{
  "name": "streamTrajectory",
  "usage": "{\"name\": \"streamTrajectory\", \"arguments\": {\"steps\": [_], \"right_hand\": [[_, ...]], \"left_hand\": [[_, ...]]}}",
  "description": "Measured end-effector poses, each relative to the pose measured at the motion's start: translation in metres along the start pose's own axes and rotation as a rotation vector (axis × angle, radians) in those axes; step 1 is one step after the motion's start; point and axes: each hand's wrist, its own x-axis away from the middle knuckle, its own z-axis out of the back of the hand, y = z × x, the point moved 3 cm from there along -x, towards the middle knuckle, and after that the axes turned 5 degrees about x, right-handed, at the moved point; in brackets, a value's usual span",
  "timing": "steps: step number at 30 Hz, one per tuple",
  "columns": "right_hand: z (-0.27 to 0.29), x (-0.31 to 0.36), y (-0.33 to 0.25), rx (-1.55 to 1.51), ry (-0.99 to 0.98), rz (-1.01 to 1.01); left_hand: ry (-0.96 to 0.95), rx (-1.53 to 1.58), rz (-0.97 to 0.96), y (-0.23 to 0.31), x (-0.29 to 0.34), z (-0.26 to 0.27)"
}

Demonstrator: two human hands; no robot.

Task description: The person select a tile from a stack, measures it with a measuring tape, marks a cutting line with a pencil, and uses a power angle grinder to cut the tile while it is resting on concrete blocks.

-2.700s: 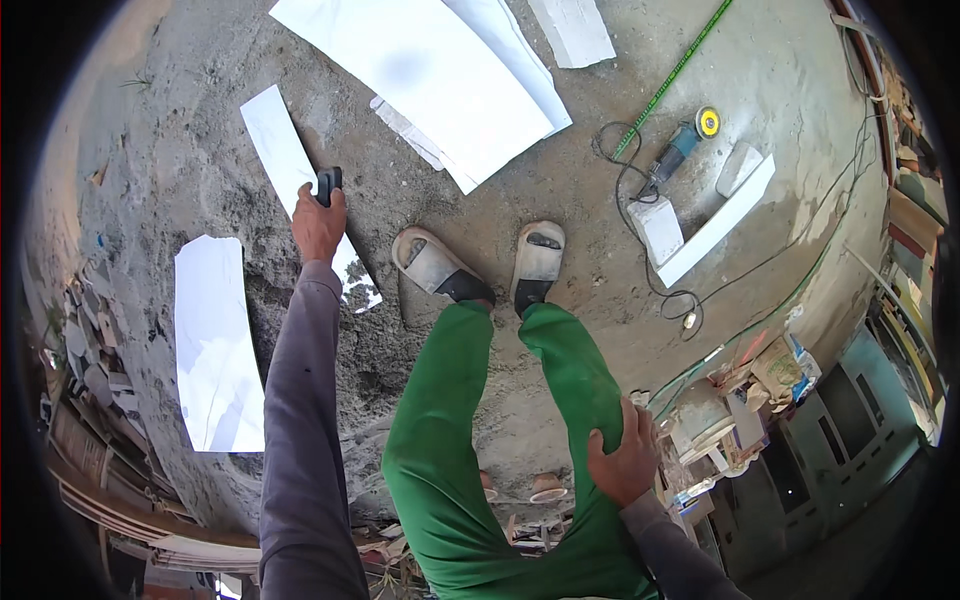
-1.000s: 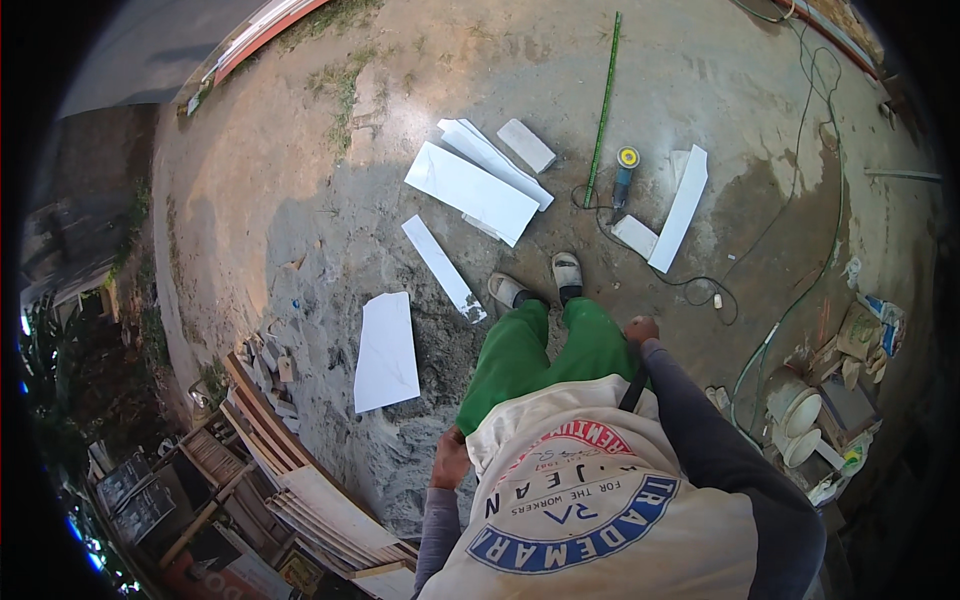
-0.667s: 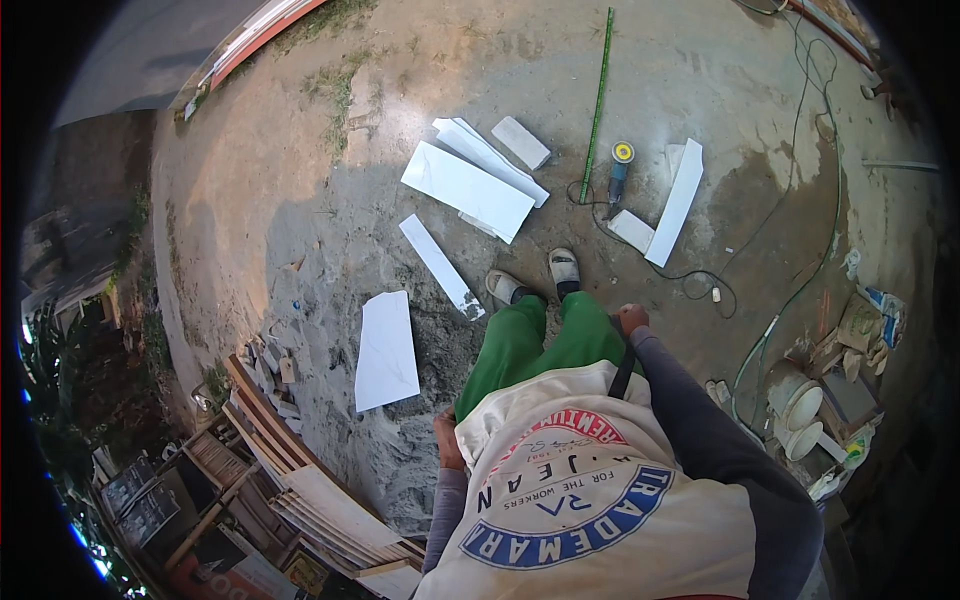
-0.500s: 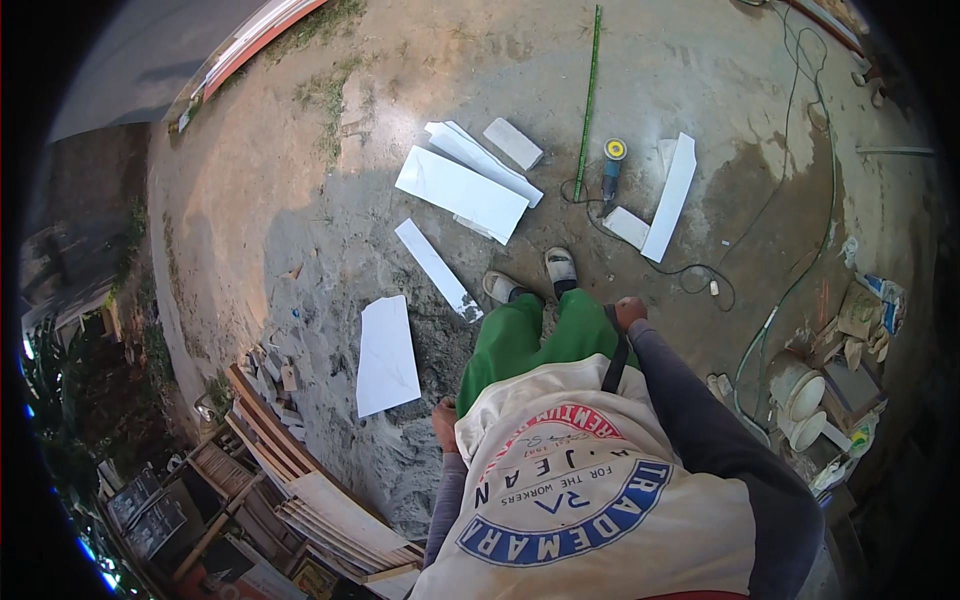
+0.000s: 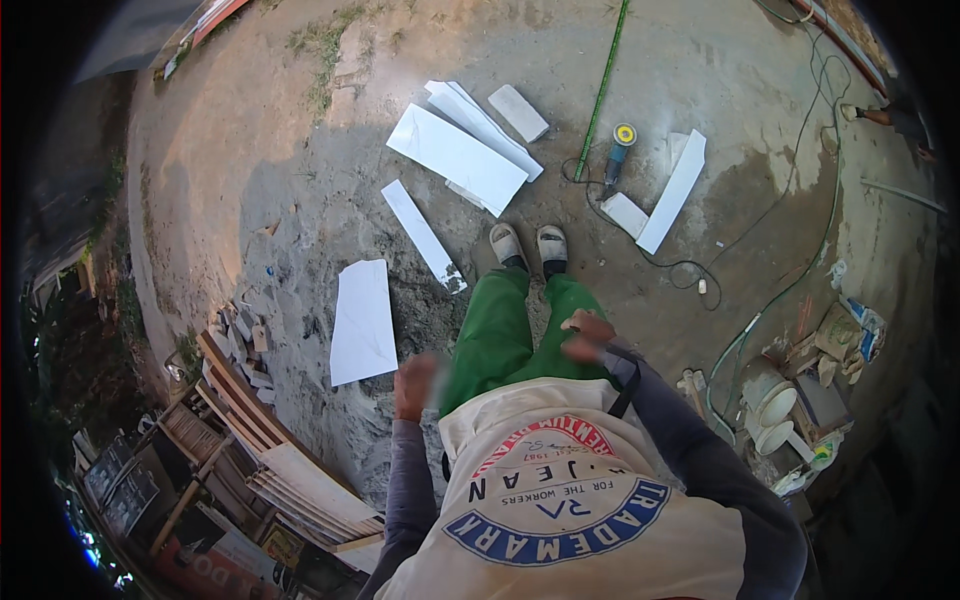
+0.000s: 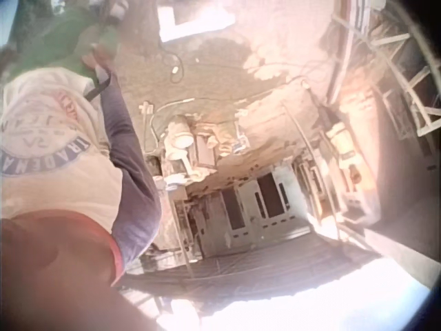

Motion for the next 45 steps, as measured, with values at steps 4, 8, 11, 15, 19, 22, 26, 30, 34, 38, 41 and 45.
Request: {"name": "streamTrajectory", "arguments": {"steps": [4,8,11,15,19,22,26,30,34,38,41,45], "right_hand": [[-0.046,0.014,-0.013,0.121,-0.384,-0.208],[-0.011,0.027,-0.039,-0.350,-0.291,-0.426],[-0.010,0.023,-0.008,-0.353,-0.575,-0.376],[-0.064,-0.057,0.078,-0.511,-0.965,-0.581],[-0.152,-0.215,0.239,-0.105,-0.422,-0.365],[-0.185,-0.372,0.305,0.087,-0.217,-0.525],[-0.164,-0.540,0.351,0.191,0.265,-0.239],[-0.165,-0.614,0.335,0.101,0.309,-0.176],[-0.208,-0.605,0.346,0.202,0.399,-0.113],[-0.247,-0.564,0.358,0.097,0.502,-0.201],[-0.275,-0.531,0.367,0.172,0.358,-0.295],[-0.276,-0.526,0.375,0.215,0.286,-0.215]], "left_hand": [[-0.072,-0.168,0.003,-0.014,-0.030,-0.061],[-0.362,-0.348,0.039,-0.058,-0.087,-0.059],[-0.581,-0.159,0.110,-0.077,-0.132,-0.060],[-0.344,0.049,0.057,-0.166,-0.240,-0.090],[-0.111,0.043,0.083,-0.224,-0.401,-0.159],[-0.172,0.015,-0.003,-0.271,-0.505,-0.214],[-0.140,0.130,-0.072,-0.247,-0.621,-0.294],[-0.013,0.571,0.016,-0.235,-0.662,-0.324],[-0.034,0.650,-0.006,-0.254,-0.691,-0.335],[-0.030,0.599,-0.029,-0.261,-0.690,-0.347],[0.019,0.684,-0.033,-0.268,-0.679,-0.359],[0.070,0.660,-0.124,-0.276,-0.675,-0.365]]}}
